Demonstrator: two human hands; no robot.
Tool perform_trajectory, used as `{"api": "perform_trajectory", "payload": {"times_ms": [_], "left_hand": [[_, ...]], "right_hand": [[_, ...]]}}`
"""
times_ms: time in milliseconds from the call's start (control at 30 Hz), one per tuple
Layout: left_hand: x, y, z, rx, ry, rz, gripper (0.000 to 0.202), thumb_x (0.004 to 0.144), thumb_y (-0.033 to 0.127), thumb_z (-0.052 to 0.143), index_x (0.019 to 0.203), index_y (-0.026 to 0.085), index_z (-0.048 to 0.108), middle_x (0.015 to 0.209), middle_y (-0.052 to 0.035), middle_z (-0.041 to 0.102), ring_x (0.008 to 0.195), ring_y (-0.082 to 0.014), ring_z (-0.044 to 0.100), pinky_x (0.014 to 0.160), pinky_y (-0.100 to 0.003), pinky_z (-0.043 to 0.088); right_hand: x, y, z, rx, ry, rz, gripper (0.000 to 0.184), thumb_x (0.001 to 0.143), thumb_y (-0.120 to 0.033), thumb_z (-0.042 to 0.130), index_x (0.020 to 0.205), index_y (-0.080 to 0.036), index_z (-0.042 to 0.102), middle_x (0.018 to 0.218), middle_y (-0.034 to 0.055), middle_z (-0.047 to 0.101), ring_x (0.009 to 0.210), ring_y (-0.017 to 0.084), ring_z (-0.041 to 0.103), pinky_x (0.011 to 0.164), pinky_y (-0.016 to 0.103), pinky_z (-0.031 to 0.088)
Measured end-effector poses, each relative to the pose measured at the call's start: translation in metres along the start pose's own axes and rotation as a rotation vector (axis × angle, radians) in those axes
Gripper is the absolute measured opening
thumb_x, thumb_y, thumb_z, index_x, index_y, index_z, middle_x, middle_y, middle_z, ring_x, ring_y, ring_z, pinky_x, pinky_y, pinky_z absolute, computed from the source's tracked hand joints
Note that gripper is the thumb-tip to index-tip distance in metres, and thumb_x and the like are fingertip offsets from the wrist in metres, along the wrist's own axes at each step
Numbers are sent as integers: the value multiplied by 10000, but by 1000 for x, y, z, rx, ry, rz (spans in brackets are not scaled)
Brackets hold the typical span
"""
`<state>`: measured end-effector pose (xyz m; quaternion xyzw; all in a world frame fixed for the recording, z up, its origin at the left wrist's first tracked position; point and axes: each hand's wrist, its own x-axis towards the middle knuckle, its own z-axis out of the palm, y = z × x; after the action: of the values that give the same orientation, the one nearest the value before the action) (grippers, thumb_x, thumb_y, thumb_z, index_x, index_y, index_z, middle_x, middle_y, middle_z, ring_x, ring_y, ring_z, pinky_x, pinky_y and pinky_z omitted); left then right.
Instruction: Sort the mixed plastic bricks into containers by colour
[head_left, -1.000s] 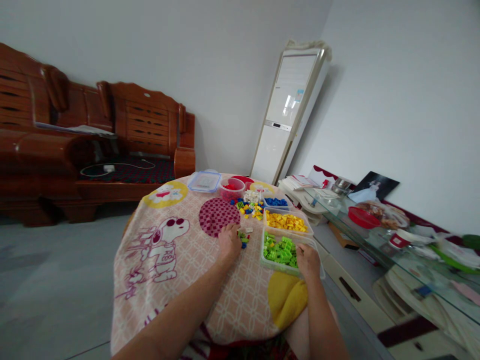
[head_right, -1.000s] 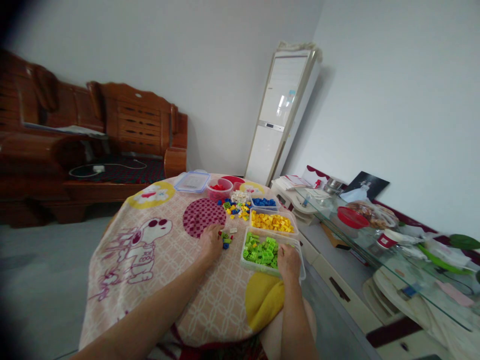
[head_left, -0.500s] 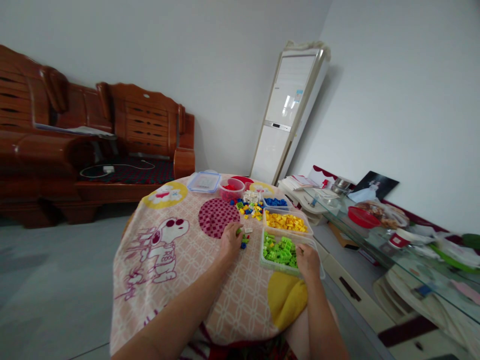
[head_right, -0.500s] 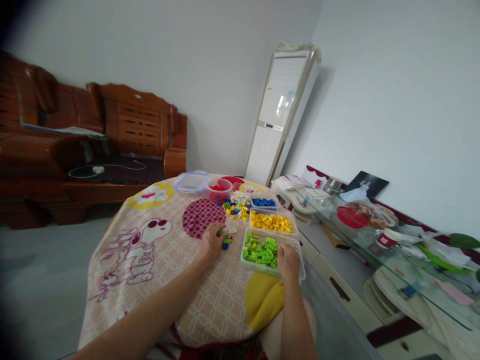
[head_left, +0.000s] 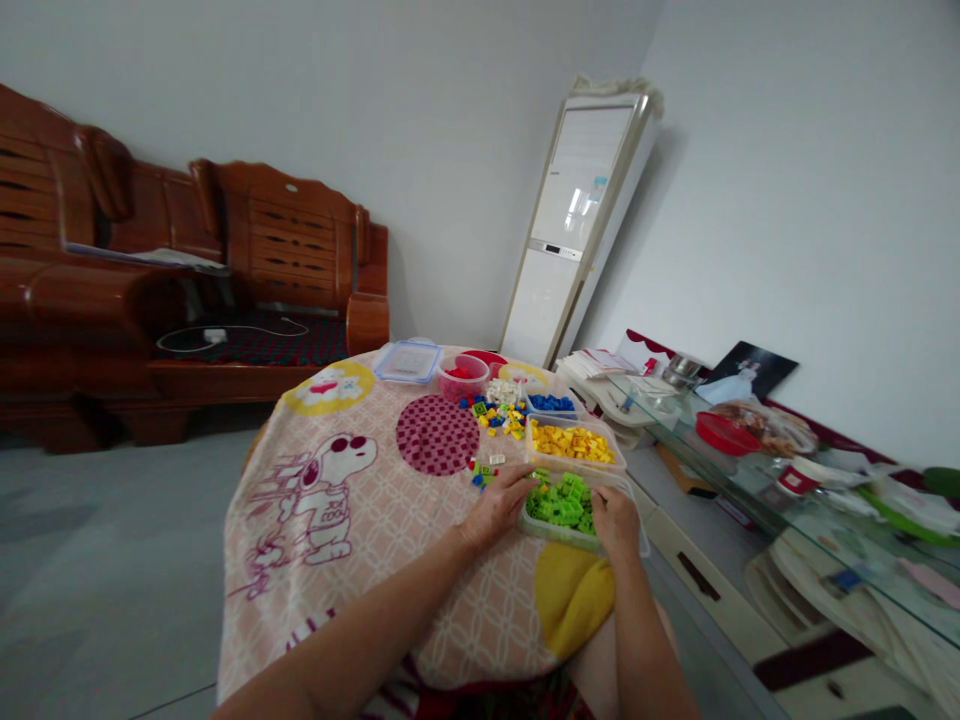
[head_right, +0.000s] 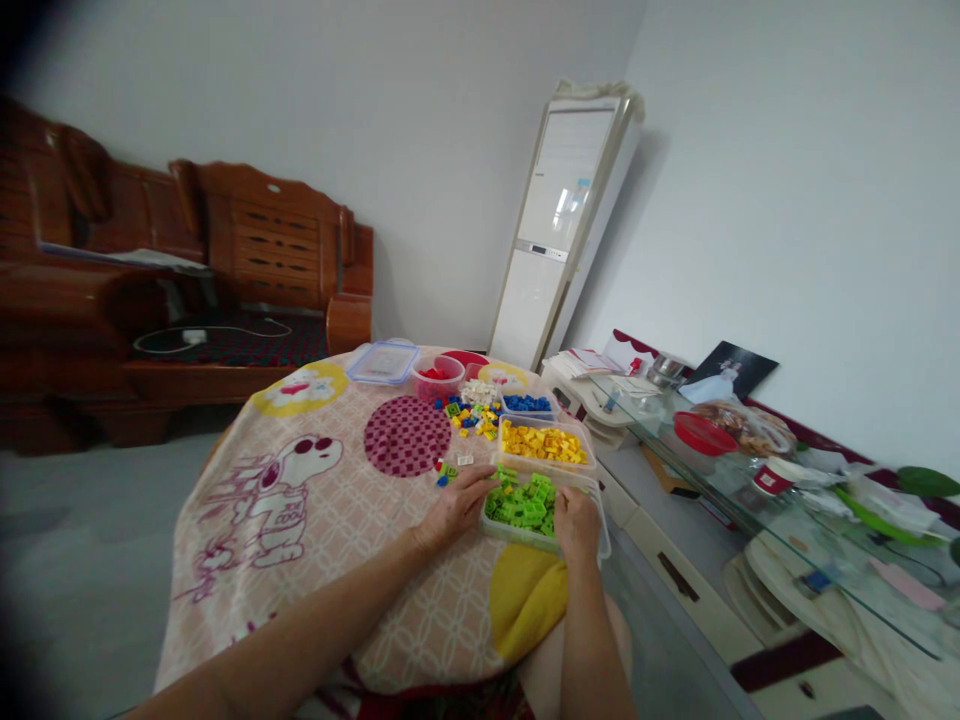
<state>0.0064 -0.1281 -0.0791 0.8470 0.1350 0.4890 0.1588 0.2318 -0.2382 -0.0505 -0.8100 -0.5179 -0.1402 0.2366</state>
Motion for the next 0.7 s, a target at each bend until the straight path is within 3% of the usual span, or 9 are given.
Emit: {"api": "perform_trajectory", "payload": {"times_ms": [200, 333, 500, 700], "left_hand": [[-3, 5, -1, -33, -174, 47, 484, 906, 53, 393, 1328, 204, 575, 1454, -127, 508, 1315, -215, 510, 1068, -387, 474], [-2, 10, 0, -29, -211, 90, 463, 941, 106, 381, 1363, 209, 541, 1467, -130, 494, 1347, -214, 480, 1089, -395, 453], [1, 2, -4, 12, -62, -29, 427, 927, 125, 412, 1305, 202, 594, 1345, -134, 592, 1266, -212, 540, 1071, -411, 466], [1, -35, -22, 186, 194, -332, 401, 847, 76, 451, 1169, 179, 668, 1227, -124, 650, 1171, -224, 588, 1047, -442, 476]], "right_hand": [[-1, 0, 0, -10, -10, 6, 321, 924, -205, 449, 968, -185, 766, 935, 80, 750, 837, 181, 645, 775, 259, 427], [0, 0, -2, -4, -11, 0, 331, 922, -201, 441, 979, -181, 767, 935, 85, 748, 839, 180, 641, 775, 258, 423], [-1, -2, -3, 7, -4, 5, 338, 923, -211, 434, 945, -195, 771, 910, 74, 747, 816, 177, 635, 754, 258, 419], [-1, -1, -1, 8, -17, 19, 325, 921, -214, 448, 961, -179, 768, 923, 87, 748, 843, 190, 642, 768, 266, 422]]}}
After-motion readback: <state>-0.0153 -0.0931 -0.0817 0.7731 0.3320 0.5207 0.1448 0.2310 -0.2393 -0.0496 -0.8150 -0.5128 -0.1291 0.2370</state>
